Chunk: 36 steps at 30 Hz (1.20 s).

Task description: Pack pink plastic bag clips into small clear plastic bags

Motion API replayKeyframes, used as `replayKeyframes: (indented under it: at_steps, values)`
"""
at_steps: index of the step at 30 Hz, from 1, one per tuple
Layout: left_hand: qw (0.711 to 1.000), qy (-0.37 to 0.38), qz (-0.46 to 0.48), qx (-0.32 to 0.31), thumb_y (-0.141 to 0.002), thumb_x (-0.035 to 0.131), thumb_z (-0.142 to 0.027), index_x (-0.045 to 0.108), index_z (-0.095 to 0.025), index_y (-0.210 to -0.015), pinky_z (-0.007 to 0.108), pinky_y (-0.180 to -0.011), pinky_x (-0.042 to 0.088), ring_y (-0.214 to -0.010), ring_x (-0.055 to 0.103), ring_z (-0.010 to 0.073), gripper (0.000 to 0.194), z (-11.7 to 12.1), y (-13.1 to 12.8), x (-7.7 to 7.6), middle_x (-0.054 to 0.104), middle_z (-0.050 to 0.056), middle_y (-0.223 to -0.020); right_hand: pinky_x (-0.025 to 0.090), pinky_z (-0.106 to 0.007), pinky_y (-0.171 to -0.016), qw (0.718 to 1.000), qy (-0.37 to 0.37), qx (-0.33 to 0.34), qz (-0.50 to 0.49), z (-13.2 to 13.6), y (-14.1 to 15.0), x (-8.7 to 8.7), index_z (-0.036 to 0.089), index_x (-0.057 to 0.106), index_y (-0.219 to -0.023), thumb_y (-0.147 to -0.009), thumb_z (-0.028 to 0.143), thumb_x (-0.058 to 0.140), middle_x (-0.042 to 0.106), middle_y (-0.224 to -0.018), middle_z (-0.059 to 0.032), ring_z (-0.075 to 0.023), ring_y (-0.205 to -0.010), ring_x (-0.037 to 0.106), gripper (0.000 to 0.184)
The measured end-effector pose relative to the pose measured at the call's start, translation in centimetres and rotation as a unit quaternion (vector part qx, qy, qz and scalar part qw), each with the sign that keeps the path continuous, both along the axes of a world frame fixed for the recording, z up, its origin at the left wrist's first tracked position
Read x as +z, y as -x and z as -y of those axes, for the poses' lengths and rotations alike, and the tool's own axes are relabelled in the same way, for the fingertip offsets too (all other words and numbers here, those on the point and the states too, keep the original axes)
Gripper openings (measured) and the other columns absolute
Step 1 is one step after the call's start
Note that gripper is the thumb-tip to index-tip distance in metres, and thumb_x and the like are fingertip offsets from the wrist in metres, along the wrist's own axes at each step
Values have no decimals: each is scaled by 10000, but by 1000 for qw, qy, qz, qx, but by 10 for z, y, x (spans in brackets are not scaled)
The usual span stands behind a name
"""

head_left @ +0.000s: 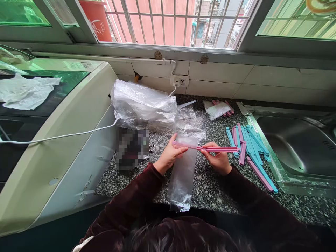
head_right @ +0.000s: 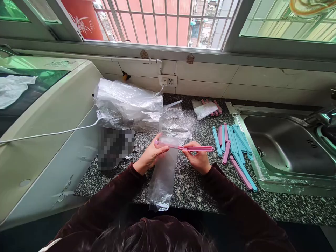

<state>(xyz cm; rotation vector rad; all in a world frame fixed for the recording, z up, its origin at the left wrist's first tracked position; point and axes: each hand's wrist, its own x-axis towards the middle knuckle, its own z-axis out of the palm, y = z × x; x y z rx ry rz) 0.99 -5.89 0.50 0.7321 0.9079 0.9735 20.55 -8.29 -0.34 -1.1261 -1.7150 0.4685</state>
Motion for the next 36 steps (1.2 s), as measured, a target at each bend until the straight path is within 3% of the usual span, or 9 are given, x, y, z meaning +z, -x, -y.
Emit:
replayKeyframes:
  at_steps: [3,6,12,19,25,32,36]
  values:
    - [996,22,50,-70,-472,840,-298,633,-97,-1036,219,-649,432,-695,592,126,635,-1,-1,-1,666,51,-775,511,-288,-623,1000,26,6,0,-1,-1,0,186,605,-824,-794,295,610,619,-741,-28,-149,-672,600,114]
    - [994,45,61,-83,-488,830,-311,685,-82,-796,202,-603,402,-613,553,88,410,-1,-2,-4,648,30,-688,510,-290,-628,999,36,17,5,-1,0,1,185,607,-818,-798,309,605,618,-727,-27,-150,-673,598,126]
    - [994,63,69,-61,-481,831,-295,693,-87,-744,217,-631,417,-623,573,102,362,-1,-4,-4,662,35,-677,515,-300,-627,999,15,32,18,0,2,-1,195,611,-823,-796,285,611,631,-755,-35,-158,-700,605,94]
    - [995,65,79,-20,-520,809,-273,701,-95,-775,223,-614,430,-606,582,110,329,-2,-4,-1,676,43,-683,529,-368,-706,992,-109,23,59,-2,-6,6,212,594,-976,-746,235,666,650,-842,-58,-193,-785,616,242]
    - [996,51,69,-21,-512,814,-276,701,-93,-767,234,-628,428,-599,577,109,334,-1,-4,-6,675,42,-678,530,-351,-675,983,-175,29,43,0,-5,14,226,600,-956,-741,104,631,636,-821,-44,-180,-767,604,249]
    - [996,24,75,-39,-538,801,-296,701,-96,-800,242,-655,434,-642,593,124,344,3,-9,-6,683,49,-707,532,-360,-662,984,-153,-15,90,8,0,14,227,627,-990,-780,160,594,639,-847,-69,-193,-774,609,222]
    - [997,-15,53,-50,-560,787,-316,705,-99,-824,272,-719,449,-708,614,154,350,5,-11,-6,701,70,-773,524,-362,-674,983,-151,0,103,8,3,14,237,615,-1037,-798,163,569,643,-842,-65,-188,-769,605,255]
